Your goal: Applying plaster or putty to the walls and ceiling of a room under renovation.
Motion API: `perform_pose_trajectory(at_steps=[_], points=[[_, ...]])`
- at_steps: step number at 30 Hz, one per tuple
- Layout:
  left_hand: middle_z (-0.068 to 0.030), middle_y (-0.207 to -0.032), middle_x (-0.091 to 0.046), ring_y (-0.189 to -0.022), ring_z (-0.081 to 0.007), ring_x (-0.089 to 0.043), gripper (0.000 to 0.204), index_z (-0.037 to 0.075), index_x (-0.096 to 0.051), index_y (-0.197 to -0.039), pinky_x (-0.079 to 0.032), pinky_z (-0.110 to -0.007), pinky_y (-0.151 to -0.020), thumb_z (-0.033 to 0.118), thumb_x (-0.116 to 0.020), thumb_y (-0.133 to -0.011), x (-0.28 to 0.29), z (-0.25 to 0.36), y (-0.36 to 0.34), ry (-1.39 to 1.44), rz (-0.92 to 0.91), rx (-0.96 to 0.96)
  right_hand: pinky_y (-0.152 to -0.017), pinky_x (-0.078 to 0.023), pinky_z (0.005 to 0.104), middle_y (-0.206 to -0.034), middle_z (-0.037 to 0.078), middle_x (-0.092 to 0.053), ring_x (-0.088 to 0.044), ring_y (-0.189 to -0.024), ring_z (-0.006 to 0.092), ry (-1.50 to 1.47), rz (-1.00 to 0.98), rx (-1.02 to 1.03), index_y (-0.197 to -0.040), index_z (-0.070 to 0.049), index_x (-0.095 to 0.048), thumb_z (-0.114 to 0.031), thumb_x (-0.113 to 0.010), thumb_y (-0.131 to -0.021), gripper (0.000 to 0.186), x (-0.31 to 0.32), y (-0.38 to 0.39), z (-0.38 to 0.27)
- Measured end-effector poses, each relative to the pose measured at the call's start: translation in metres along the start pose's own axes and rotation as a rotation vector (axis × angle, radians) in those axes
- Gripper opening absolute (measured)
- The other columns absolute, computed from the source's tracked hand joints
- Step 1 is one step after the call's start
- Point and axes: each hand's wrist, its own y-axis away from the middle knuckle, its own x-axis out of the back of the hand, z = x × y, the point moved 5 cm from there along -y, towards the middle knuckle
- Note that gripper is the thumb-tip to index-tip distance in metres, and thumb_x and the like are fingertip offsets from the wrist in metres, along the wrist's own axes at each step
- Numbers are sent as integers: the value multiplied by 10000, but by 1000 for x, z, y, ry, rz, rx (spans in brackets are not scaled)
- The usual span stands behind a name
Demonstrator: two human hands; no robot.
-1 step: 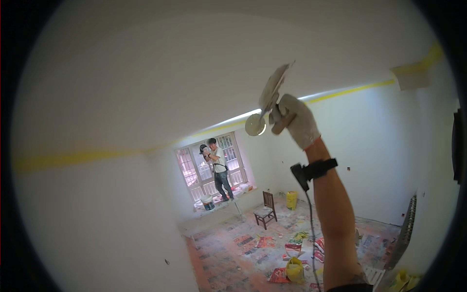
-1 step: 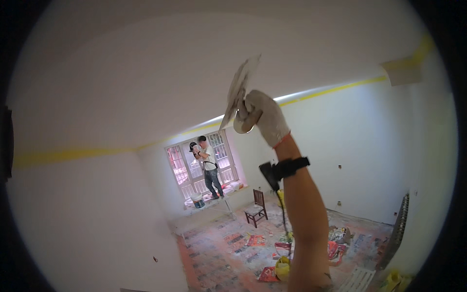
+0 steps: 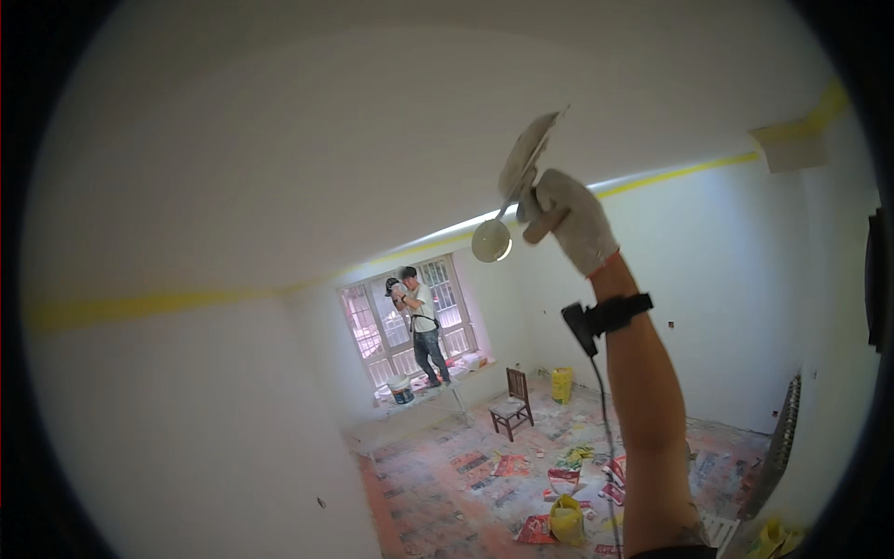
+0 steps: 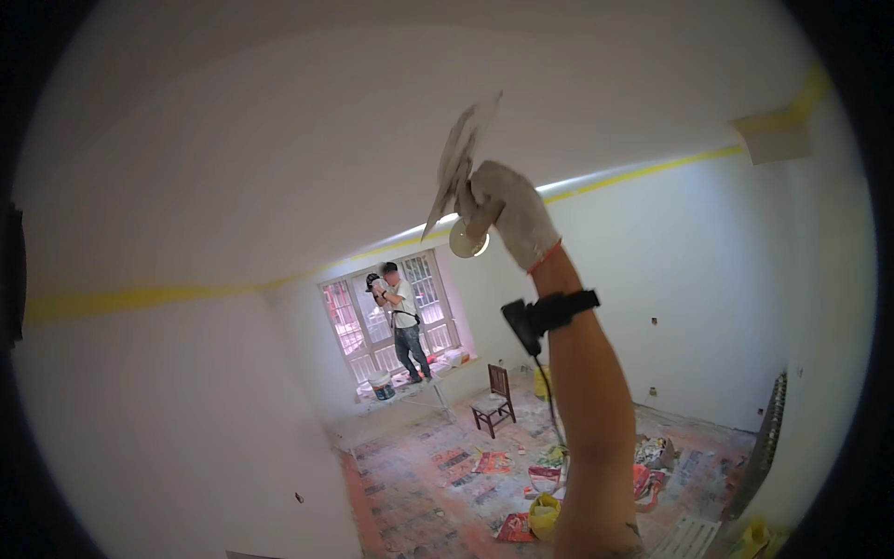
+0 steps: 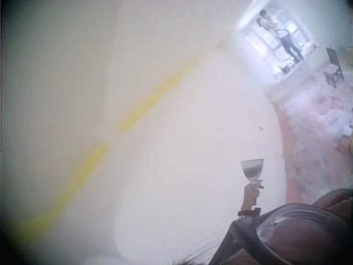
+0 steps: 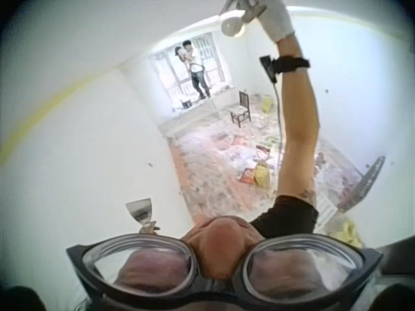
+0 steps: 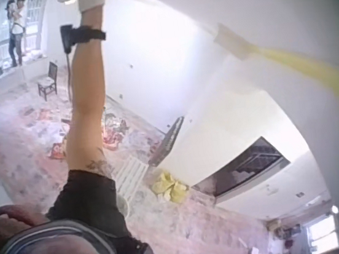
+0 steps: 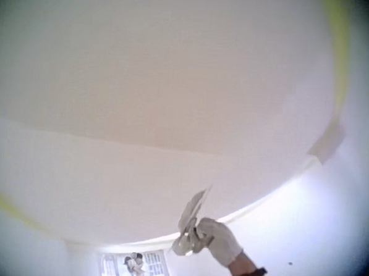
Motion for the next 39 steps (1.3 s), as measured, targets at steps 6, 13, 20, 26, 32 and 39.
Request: perform_pose_trajectory(at_steps=[6,13,20,26,32,39], points=[[-83,-809,-722,-729,-248,-676,323,80,-713,-1135,-550,-416,-694,184,-613,-846,16,13,16,-222,254,-284,-619,-427,258,-728,39,-548,-528,-677,137,3,17,71,-730,-74,-515,-154,-653,-884,222,55,-70,-43],[-108,-907,-745,-795,-305,-676,481,80,-695,-1203,-548,-425,-746,72,-585,-735,14,-11,53,-480,255,-178,-574,-389,281,-691,13,-454,-491,-687,135,34,62,187,-708,-97,-478,-140,-609,-892,230,93,-103,-77],[-95,-944,-759,-791,-238,-704,414,111,-693,-1232,-567,-387,-688,91,-578,-835,-18,-39,88,-455,284,-27,-509,-357,254,-693,-6,-440,-446,-629,111,73,-11,220,-734,-78,-537,-156,-625,-891,195,36,-108,-95],[-67,-856,-771,-581,-155,-645,339,98,-742,-1112,-551,-341,-596,376,-598,-982,-15,-86,83,52,220,84,-501,-314,240,-644,-40,-423,-387,-570,61,48,-84,288,-724,-85,-588,-144,-595,-900,186,-167,-84,-88],[-84,-879,-778,-578,-141,-650,384,87,-741,-1121,-563,-346,-622,415,-628,-954,-4,-101,160,569,295,677,-635,-498,403,-703,191,-624,-596,-636,300,266,-1,359,-838,-26,-677,-229,-560,-891,240,-353,-74,-87],[-68,-673,-709,-484,-132,-567,358,56,-777,-926,-503,-337,-527,406,-701,-916,50,-152,234,708,488,662,-698,-521,498,-800,200,-683,-656,-770,423,166,202,592,-833,-71,-696,-255,-576,-869,223,-584,-40,-117]])
